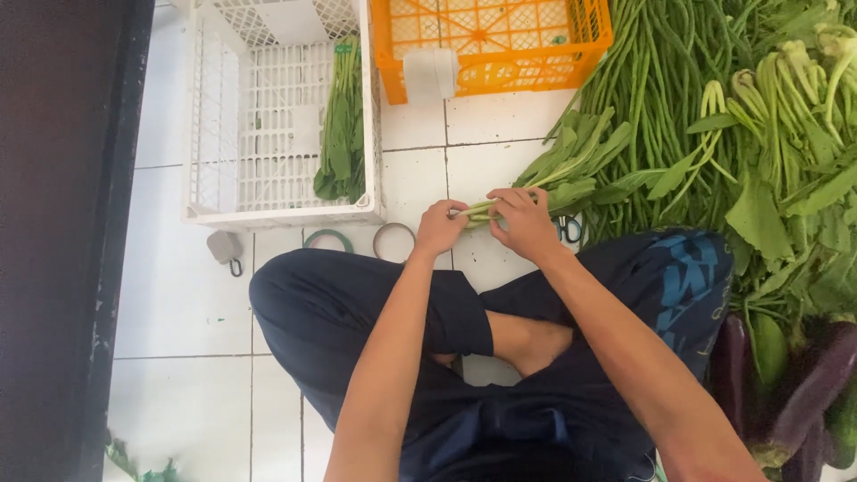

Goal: Bundling leafy greens by wrapping tape around the stems and cutting it with scissors

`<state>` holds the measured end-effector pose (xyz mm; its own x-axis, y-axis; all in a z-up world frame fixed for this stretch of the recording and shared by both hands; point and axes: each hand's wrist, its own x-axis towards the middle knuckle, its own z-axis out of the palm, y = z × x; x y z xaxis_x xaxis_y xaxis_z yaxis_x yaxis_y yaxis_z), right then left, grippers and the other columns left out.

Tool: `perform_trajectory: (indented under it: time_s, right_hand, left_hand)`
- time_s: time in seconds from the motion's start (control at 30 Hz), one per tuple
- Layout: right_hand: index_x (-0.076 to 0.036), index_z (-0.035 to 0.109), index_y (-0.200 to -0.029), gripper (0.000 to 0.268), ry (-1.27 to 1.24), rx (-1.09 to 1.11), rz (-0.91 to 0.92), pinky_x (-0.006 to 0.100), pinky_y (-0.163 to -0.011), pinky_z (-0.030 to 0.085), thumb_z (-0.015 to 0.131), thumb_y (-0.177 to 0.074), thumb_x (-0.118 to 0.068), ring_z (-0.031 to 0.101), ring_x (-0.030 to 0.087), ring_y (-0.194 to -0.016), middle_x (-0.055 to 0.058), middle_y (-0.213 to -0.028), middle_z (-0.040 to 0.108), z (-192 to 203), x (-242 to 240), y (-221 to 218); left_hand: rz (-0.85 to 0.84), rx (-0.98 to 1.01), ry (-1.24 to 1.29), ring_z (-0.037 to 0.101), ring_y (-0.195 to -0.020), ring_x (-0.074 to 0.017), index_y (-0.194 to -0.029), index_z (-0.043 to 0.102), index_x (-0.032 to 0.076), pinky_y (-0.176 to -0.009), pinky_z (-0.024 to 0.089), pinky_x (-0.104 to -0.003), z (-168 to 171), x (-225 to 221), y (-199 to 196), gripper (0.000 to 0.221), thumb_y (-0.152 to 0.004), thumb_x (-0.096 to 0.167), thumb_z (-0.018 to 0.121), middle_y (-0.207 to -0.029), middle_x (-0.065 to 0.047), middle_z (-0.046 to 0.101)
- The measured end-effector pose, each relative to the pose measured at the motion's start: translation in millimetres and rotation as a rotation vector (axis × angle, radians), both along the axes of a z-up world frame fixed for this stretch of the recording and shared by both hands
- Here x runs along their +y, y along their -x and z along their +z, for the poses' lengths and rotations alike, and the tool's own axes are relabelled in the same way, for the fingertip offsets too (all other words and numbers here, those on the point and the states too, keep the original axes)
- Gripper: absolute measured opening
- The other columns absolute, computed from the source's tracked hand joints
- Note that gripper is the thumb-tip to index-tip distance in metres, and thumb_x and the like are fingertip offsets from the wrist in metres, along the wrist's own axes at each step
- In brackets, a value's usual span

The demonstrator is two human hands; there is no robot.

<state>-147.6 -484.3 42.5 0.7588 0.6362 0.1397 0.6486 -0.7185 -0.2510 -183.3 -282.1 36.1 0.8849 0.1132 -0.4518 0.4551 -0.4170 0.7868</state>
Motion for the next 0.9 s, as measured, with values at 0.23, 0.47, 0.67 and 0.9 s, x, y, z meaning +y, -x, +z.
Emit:
perform_trajectory:
  time_s: [0.23, 0.47, 0.67, 0.9]
  right_hand:
    - [-0.017, 0.073, -0.108, 0.015, -0.069, 0.014, -0.012, 0.052, -0.110, 0.037, 0.070, -0.095, -0.024, 0.057, 0.018, -0.125, -0.006, -0.135, 0.060, 9, 2, 2]
    - [-0.019, 0.077, -0.101, 0.015, 0.045, 0.005, 0.000, 0.052, -0.109, 0.036, 0.073, -0.090, -0.029, 0.057, 0.018, -0.125, -0.008, -0.140, 0.061, 3, 4, 3]
    - [-0.019, 0.077, -0.097, 0.015, 0.019, 0.021, 0.047, 0.051, -0.106, 0.038, 0.071, -0.089, -0.030, 0.059, 0.017, -0.123, -0.010, -0.144, 0.061, 14, 8, 6]
    - [-0.019, 0.075, -0.105, 0.022, 0.052, 0.058, 0.068, 0.050, -0.108, 0.038, 0.075, -0.089, -0.033, 0.055, 0.015, -0.127, -0.014, -0.152, 0.054, 20, 7, 11]
  left_hand:
    - [0.038, -0.009, 0.031, 0.067, -0.116, -0.0289, -0.124, 0.070, 0.012, -0.097, 0.057, -0.042, -8, 1, -3, 0.033, -0.093, 0.021, 0.063, -0.131, -0.012, 0.065]
    - [-0.070, -0.069, -0.096, 0.067, -0.117, -0.0341, -0.123, 0.070, 0.005, -0.099, 0.056, -0.047, -29, -5, -4, 0.036, -0.088, 0.015, 0.071, -0.125, -0.016, 0.067]
    - [-0.039, -0.077, -0.062, 0.066, -0.117, -0.0354, -0.120, 0.070, 0.001, -0.099, 0.056, -0.048, -47, -4, -8, 0.045, -0.079, 0.015, 0.081, -0.124, -0.018, 0.066]
    - [-0.030, -0.039, -0.017, 0.065, -0.121, -0.0328, -0.117, 0.072, 0.001, -0.100, 0.055, -0.045, -3, -7, 2, 0.038, -0.085, 0.021, 0.078, -0.136, -0.015, 0.063]
